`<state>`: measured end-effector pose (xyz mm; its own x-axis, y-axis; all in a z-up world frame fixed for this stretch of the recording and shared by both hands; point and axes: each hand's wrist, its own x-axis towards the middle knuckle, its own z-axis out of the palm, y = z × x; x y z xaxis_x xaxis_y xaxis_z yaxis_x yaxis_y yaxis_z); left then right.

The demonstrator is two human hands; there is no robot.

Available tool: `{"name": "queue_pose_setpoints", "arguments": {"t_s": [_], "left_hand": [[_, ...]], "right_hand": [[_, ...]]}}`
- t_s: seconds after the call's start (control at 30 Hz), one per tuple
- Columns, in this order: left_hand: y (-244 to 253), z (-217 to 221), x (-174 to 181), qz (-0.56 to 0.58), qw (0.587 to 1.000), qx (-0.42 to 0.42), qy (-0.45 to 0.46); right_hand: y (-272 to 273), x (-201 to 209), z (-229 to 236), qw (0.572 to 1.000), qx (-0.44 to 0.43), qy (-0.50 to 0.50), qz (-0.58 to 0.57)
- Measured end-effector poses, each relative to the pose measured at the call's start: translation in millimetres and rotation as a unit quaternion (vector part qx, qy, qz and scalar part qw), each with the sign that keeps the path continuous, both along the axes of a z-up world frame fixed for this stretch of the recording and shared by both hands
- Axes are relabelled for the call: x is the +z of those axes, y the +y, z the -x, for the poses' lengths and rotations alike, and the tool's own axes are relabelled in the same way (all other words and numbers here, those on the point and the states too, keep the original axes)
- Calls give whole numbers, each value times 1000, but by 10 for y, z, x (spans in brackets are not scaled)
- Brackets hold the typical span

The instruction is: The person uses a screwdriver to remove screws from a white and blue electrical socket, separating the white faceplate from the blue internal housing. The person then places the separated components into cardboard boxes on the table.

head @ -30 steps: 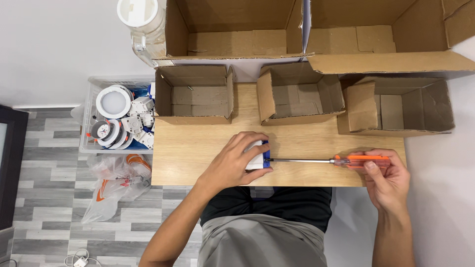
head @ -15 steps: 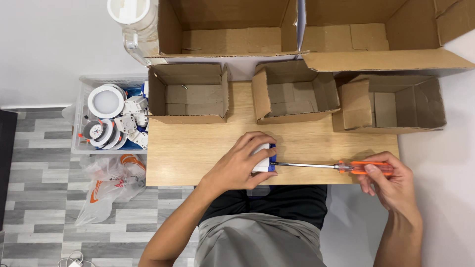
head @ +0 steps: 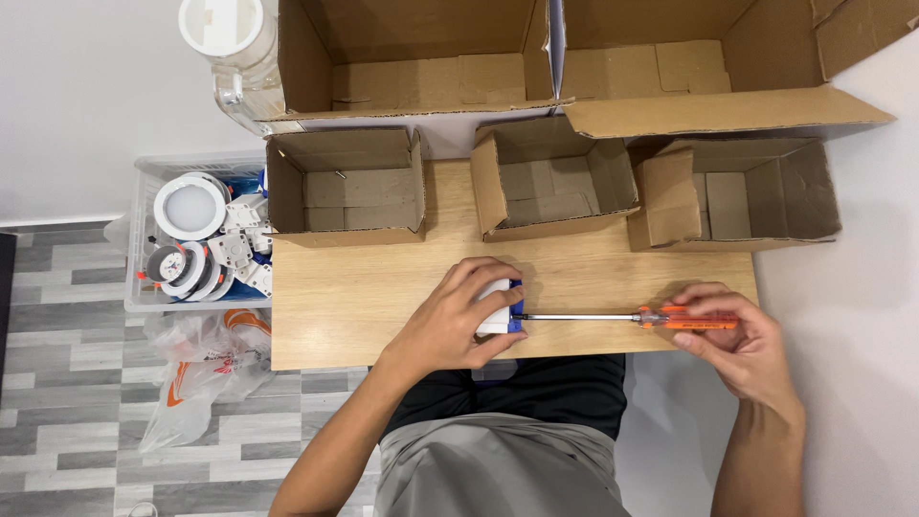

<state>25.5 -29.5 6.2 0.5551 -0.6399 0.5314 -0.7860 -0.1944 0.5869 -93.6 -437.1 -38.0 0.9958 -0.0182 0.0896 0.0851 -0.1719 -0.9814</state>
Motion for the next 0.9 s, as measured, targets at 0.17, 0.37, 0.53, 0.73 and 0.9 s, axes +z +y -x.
{"name": "queue_pose_setpoints", "arguments": {"t_s": [0.17,0.37,0.53,0.73,0.9], "left_hand": [[-14,12,-14,4,1000,17,-16],[-30,18,-24,0,998,41,-38],[-35,18,-36,3,998,42,-41],[-37,15,-48,5,998,44,-42],[-40,18,-46,2,998,47,-43]], "right_hand": [[82,194,-55,990,-25,136,38],[113,269,-71,990,-33,129,38],[21,162,-28,986,-82,138,35],[-96,-112,-16,998,2,-2,-61],[220,367,-113,997,1,76,-21]]}}
